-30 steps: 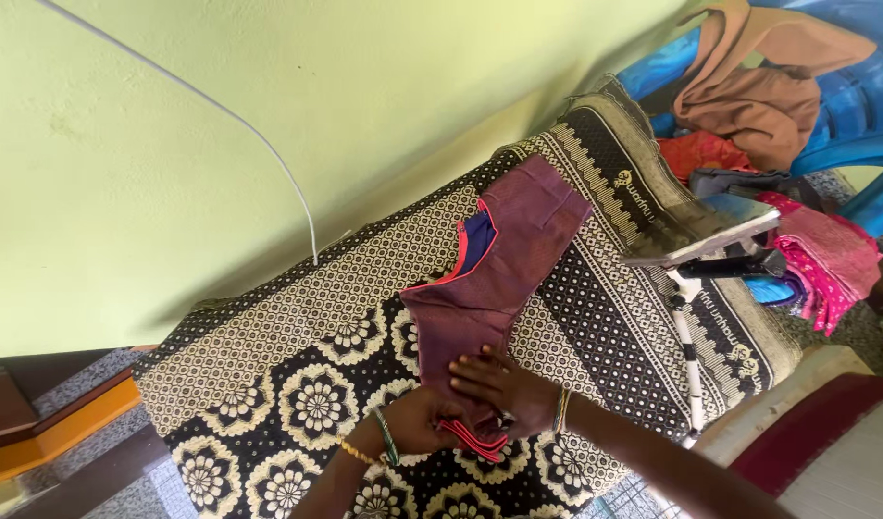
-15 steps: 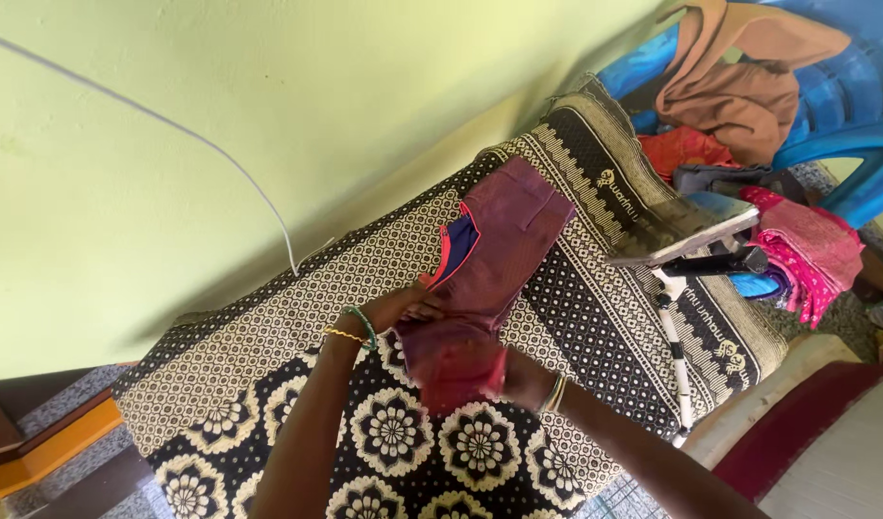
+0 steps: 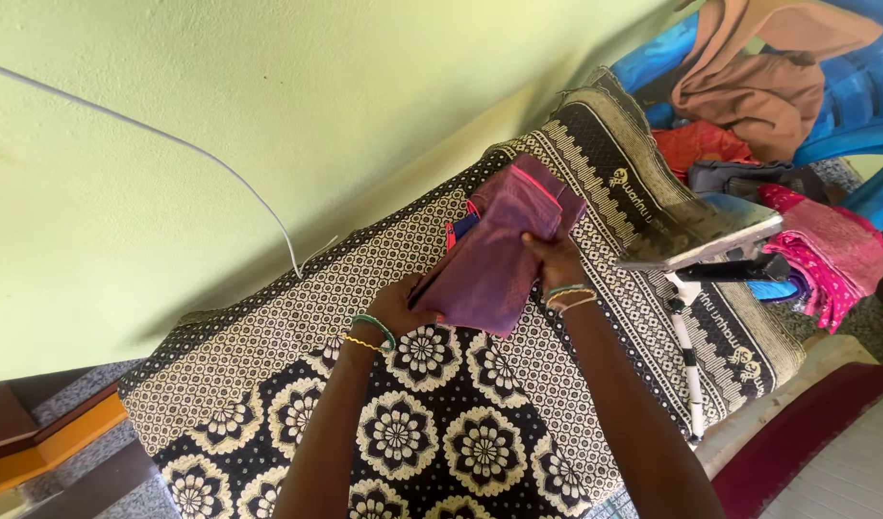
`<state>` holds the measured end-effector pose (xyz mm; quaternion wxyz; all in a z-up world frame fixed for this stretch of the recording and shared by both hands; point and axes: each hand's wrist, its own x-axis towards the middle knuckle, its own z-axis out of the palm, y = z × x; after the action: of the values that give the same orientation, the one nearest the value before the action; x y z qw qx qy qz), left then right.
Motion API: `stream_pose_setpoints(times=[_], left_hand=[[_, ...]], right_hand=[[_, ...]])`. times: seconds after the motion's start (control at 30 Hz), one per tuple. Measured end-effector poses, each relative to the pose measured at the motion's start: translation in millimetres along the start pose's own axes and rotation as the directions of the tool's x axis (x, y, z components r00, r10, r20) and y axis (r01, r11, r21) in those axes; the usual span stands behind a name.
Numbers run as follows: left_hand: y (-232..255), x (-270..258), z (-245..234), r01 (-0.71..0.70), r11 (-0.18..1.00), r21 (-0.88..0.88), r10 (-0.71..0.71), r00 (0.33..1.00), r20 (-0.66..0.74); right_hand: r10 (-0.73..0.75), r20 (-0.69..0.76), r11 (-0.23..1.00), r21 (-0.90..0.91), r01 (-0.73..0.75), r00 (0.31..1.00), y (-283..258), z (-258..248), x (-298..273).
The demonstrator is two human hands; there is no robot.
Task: The person irons a maroon garment on a patterned ironing board, smoothing and folding it before setting it aside. They then pick up a red and yellow patterned garment, ironing it in sections and folding it as well.
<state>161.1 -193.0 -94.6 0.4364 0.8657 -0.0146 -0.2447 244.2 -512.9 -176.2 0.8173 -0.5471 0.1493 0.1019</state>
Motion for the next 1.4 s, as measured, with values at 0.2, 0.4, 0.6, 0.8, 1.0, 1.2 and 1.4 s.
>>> stream_pose_setpoints(times=[0.2, 0.4, 0.6, 0.8, 1.0, 1.2, 1.4], left_hand=[[-14.2, 8.4, 15.4, 0.008, 0.999, -0.032, -0.007, 1.000, 0.020], [-19.8, -9.5, 23.5, 0.111, 0.970, -0.217, -0.088, 0.990, 0.114], [-1.7, -59.5, 26.7, -0.021, 0.948, -0.317, -0.039, 0.983, -0.181], [-3.2, -66.7, 46.5, -0.056, 0.987, -0.154, -0.006, 0.926, -0.377], [-12.9, -58.8, 61.1, -0.043, 0.991, -0.130, -0.021, 0.889, -0.457], [-10.6, -52.3, 59.3, -0.043, 0.999, -0.016, 0.030, 0.880, -0.475], [-4.7, -47.2, 53.8, 0.043, 0.998, -0.049, -0.059, 0.909, -0.412]], right_hand=[[-0.285, -0.087, 0.959, -0.025, 0.284, 0.955, 13.8, -14.9, 41.8], [-0.392, -0.134, 0.869, -0.378, 0.319, 0.910, -2.6, -5.1, 13.9], [-0.470, -0.069, 0.804, -0.446, 0.394, 0.880, -12.0, -3.7, 4.8], [-0.575, -0.032, 0.802, -0.218, 0.556, 0.817, 4.8, -4.1, 20.6], [-0.738, 0.130, 0.325, -0.791, 0.518, 0.662, -54.5, 44.3, -19.9], [-0.329, 0.753, -0.220, -0.648, 0.729, 0.570, -51.9, 109.9, -98.7], [0.172, 0.689, -0.269, -0.655, 0.706, 0.704, -24.3, 93.8, -73.4]])
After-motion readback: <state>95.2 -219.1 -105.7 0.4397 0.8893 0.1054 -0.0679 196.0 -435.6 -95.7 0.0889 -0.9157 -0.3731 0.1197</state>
